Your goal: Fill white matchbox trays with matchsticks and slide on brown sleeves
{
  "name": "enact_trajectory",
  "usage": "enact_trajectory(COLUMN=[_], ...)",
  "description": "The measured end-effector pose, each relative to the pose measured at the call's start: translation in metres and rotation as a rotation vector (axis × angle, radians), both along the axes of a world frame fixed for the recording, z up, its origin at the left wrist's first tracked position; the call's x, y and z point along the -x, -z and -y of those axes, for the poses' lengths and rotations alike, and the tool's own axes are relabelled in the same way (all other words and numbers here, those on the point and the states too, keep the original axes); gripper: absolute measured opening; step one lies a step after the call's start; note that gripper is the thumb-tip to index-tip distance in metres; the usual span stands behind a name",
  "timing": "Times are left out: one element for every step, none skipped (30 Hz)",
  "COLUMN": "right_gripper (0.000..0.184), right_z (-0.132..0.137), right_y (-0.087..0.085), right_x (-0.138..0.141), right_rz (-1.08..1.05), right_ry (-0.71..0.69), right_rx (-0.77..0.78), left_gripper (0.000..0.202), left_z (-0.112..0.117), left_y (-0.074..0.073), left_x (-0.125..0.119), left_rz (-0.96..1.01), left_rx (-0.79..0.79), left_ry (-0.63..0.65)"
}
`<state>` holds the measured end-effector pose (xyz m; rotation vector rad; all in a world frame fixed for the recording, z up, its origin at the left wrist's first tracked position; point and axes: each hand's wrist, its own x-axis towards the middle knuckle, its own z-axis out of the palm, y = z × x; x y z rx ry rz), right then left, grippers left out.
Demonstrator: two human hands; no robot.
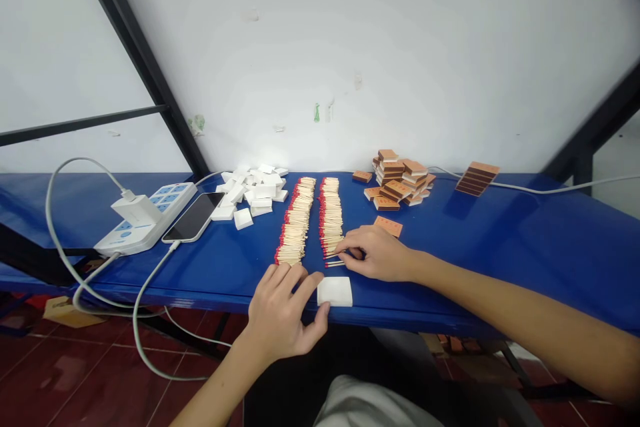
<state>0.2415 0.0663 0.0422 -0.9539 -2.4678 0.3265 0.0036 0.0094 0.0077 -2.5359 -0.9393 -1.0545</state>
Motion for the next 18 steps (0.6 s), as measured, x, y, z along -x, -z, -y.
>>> enact_trajectory(right_gripper=[0.017,0.016,0.016,0.015,0.015,0.015,0.015,0.015,0.015,0.015,0.016,0.018,0.019,0.02,0.02,0.02,0.019,0.019], right_z=[0.0,0.0001,0.0003,0.0005,0.0007,0.001,0.0012,0.0014,0.0016,0.0017,0.0018,0.0018,0.0018,0.0018,0.0019,0.0019,0.002,0.0021], right_y=[0.0001,0.0002,0.0003,0.0005,0.0006,0.0008,0.0009,0.0011,0.0012,0.0014,0.0015,0.0015,0.0014,0.0012,0.0008,0.0003,-0.0002,-0.0009], right_x=[0.0,0.0,0.0,0.0001,0.0002,0.0002,0.0003,0.0003,0.0002,0.0,-0.0001,-0.0003,-0.0005,-0.0006,-0.0007,-0.0007,-0.0006,-0.0005], right_rz=[-0.001,-0.002,-0.003,-0.006,-0.01,-0.017,-0.025,-0.029,-0.032,-0.031,-0.027,-0.022,-0.015,-0.009,-0.004,0.004,0.011,0.017], right_ry=[0.001,0.002,0.003,0.004,0.002,0.001,-0.001,-0.005,-0.012,-0.023,-0.035,-0.049,-0.062,-0.073,-0.082,-0.089,-0.095,-0.1], right_rx=[0.005,0.013,0.021,0.029,0.033,0.035,0.032,0.027,0.02,0.012,0.003,-0.005,-0.011,-0.017,-0.023,-0.028,-0.034,-0.039], left_gripper=[0.027,0.027,0.027,0.027,0.027,0.027,0.026,0.026,0.026,0.026,0.026,0.026,0.026,0.026,0.026,0.026,0.026,0.026], left_z=[-0.0001,-0.0001,-0.0001,-0.0001,0.0,0.0,0.0,0.0,0.0,0.0,-0.0001,-0.0001,-0.0001,0.0,0.0001,0.0001,0.0002,0.0003], left_y=[0.0002,0.0003,0.0003,0.0002,0.0001,-0.0002,-0.0004,-0.0007,-0.001,-0.0012,-0.0013,-0.0013,-0.0013,-0.0012,-0.0012,-0.0012,-0.0012,-0.0013], left_x=[0.0,0.0,0.0001,0.0002,0.0003,0.0004,0.0004,0.0004,0.0004,0.0004,0.0004,0.0003,0.0002,0.0002,0.0001,0.0001,0.0001,0.0001], left_rz=[-0.002,-0.003,-0.004,-0.004,-0.003,-0.003,-0.002,-0.002,-0.002,-0.001,-0.001,-0.001,-0.001,-0.001,-0.001,-0.002,-0.001,-0.001], left_rx=[0.002,0.002,0.003,0.001,-0.001,-0.003,-0.006,-0.01,-0.012,-0.014,-0.015,-0.016,-0.015,-0.015,-0.014,-0.014,-0.015,-0.016], left_ry=[-0.001,-0.003,-0.005,-0.006,-0.007,-0.007,-0.008,-0.008,-0.009,-0.011,-0.011,-0.01,-0.009,-0.007,-0.007,-0.006,-0.006,-0.007])
